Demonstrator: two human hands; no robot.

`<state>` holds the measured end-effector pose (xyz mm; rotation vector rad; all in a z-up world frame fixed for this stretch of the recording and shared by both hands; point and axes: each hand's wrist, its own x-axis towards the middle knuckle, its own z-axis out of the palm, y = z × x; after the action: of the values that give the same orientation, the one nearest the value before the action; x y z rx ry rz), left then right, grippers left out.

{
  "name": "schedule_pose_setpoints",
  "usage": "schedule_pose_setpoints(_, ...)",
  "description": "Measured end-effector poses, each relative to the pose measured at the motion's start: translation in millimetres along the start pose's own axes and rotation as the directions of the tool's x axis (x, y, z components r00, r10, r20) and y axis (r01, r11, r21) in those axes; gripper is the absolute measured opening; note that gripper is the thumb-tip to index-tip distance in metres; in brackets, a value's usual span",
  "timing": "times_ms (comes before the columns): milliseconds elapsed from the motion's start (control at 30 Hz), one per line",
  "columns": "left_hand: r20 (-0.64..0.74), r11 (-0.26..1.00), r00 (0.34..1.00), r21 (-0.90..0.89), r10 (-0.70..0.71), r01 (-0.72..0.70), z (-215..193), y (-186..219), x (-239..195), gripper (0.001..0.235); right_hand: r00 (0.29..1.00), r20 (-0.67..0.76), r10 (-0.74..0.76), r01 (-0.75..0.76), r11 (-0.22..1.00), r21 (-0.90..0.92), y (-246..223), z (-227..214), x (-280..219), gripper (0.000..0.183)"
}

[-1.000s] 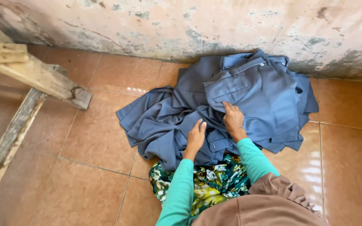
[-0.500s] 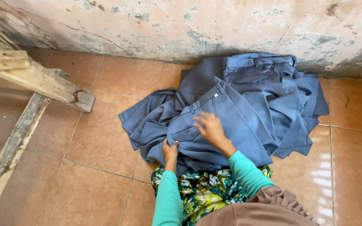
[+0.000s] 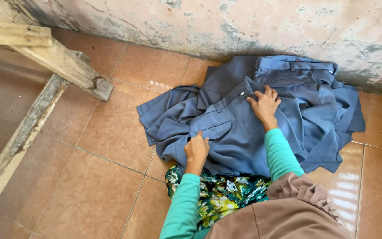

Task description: The person sits on the floor and folds a pair of grey trousers by hand. They smooth the fabric, fold the legs together, and then fold the garment into a compact rectangle before placing it on a stack of previously folded trousers.

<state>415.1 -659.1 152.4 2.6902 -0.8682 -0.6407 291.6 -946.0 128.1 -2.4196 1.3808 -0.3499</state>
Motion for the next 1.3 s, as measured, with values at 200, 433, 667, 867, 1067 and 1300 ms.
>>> schedule_pose_setpoints(200, -0.084, 0.931, 0.996, -0.360, 0.039, -0.066, -23.7, -4.5, -12.1, 0.039, 1.000, 0.011, -0.005, 0.002, 0.972, 0.234, 3.1, 30.7, 25.1, 0.034)
schedule_pose_setpoints(433, 0.251, 0.258, 0.966, -0.931, -0.058, 0.258, -49.0, 7.8, -30.2, 0.101, 0.844, 0.100, -0.526, 0.514, 0.849, 0.126, -147.3, 25.2, -157.7, 0.015)
schedule_pose_setpoints(667, 0.265, 0.115, 0.909, -0.942, -0.322, 0.315, -60.8, -32.4, -46.3, 0.088, 0.703, 0.135, -0.699, 0.710, 0.674, -0.203, -154.0, 35.1, -226.7, 0.018)
schedule_pose_setpoints(867, -0.006, 0.030, 0.937, -1.000, -0.350, 0.005, -159.9, -42.0, -29.5, 0.093, 0.705, 0.054, -0.707, 0.651, 0.616, -0.442, -138.5, 4.3, -178.5, 0.012)
schedule_pose_setpoints(1067, -0.199, -0.272, 0.822, -0.880, -0.533, -0.390, -227.2, -127.0, -87.6, 0.093, 0.573, -0.057, -0.818, 0.752, 0.552, -0.360, -188.4, 12.6, -166.3, 0.019)
schedule_pose_setpoints(1300, 0.341, -0.555, 0.597, -0.804, -0.726, -0.215, 8.8, -339.1, -95.4, 0.093, 0.477, 0.238, -0.846, 0.877, 0.442, -0.187, -174.8, 181.6, -221.5, 0.007)
